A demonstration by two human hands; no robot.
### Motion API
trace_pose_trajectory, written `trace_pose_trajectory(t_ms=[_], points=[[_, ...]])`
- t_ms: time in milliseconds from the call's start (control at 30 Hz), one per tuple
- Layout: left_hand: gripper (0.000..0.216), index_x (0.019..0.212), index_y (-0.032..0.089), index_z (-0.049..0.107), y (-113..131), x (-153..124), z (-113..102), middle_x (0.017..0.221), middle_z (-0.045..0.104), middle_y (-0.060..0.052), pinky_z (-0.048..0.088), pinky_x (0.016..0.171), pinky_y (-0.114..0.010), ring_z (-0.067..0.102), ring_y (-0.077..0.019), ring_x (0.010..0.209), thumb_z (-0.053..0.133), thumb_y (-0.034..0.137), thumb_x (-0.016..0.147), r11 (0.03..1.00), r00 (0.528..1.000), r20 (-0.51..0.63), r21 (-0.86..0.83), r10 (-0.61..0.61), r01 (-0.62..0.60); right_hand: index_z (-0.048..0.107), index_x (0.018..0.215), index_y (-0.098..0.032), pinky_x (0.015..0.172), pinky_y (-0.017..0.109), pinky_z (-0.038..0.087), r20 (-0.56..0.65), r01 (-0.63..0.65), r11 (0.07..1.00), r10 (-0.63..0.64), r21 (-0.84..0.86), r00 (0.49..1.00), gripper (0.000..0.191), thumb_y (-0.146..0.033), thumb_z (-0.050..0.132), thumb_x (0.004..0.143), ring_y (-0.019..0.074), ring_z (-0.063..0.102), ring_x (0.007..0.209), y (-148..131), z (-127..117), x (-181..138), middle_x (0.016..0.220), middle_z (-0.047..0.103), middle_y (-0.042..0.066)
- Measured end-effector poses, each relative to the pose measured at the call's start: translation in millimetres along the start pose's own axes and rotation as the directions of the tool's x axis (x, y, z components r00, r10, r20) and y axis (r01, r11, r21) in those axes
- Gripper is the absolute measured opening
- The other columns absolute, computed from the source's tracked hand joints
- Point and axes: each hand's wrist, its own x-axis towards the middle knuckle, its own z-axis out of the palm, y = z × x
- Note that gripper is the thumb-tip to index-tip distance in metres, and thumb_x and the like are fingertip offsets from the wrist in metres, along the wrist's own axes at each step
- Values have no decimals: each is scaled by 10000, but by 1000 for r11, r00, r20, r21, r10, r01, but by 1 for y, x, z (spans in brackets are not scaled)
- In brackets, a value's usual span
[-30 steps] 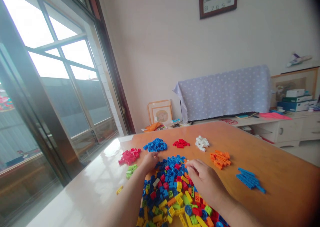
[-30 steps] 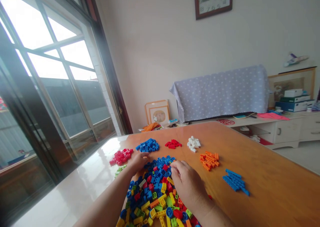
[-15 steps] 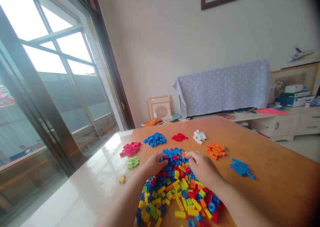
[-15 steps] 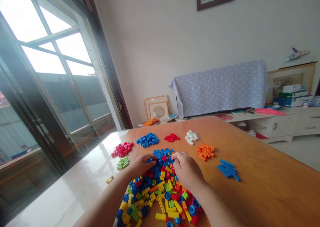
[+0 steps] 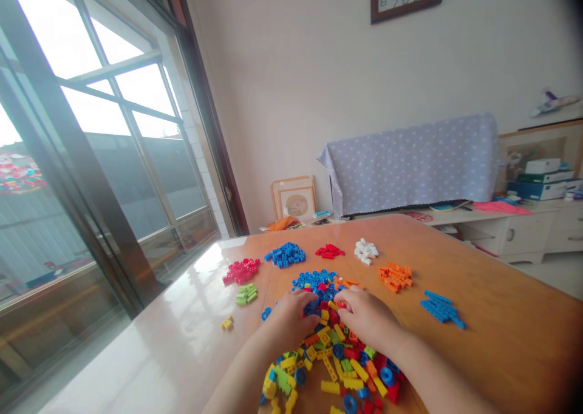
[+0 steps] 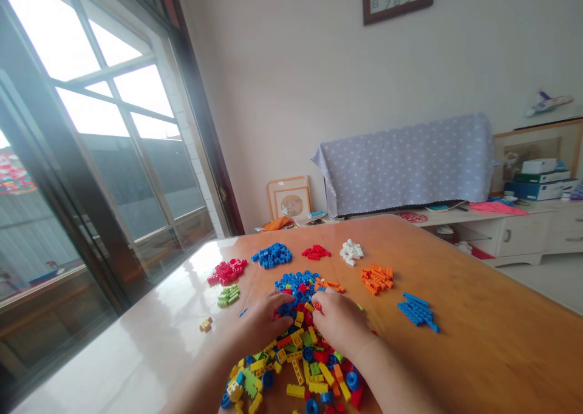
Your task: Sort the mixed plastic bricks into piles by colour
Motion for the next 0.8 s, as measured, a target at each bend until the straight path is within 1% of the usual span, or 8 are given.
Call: trace_pose_trajectory(t_ms=[133,233,367,500,600,733,800], points=[[441,1237,295,671,5,-2,17,1208,677,-56,454,986,-366,577,-284,1133,697,345,799,993,994,-9,47,106,-105,722,927,-280,625,271,288,30,3,993,1,-115,1000,185,-285,566,829,188,611,827,-6,2,-4,965,665,32],[371,1188,307,688,6,-2,24,1153,694,-44,441,972,-376,580,-278,1097,678,321,818,990,992,-24,70,124,-122,711,897,-283,607,275,241,41,0,991,6,-137,999,150,-283,592,805,178,598,804,-8,3,-5,931,659,14],[281,1121,294,712,2,0,26,1082,705,-48,447,930,-353,590,-263,1060,614,273,858,992,993,-38,65,115,-112,705,864,-275,604,277,227,46,-16,993,21,-115,999,115,-279,600,817,162,590,786,-7,4,-4,913,667,0],[278,1110,280,717,-2,-1,24,1078,707,-51,448,936,-342,595,-256,1058,590,242,866,991,991,-39,37,128,-127,714,869,-291,593,273,229,43,-23,994,27,-103,999,135,-295,580,846,157,580,760,-7,3,-2,904,669,-6],[306,1151,281,719,-2,-2,21,1112,698,-64,459,935,-346,594,-260,1074,580,255,879,994,993,-43,21,108,-107,714,907,-290,591,266,246,35,-29,996,32,-85,999,148,-282,581,842,154,579,743,-10,0,-4,905,674,-6],[326,1193,297,712,1,-5,15,1116,702,-73,459,945,-364,600,-266,1073,554,292,908,998,996,-63,28,66,-65,714,962,-279,603,261,298,-1,-10,1000,10,-15,1000,193,-275,551,859,154,599,751,-14,-1,-6,929,683,3],[307,1168,290,718,3,-5,13,1095,712,-67,452,960,-365,609,-261,1061,555,287,908,998,995,-72,25,66,-64,715,966,-274,625,265,338,-9,21,999,-21,25,1000,205,-275,535,868,158,604,746,-14,0,-6,906,678,4]])
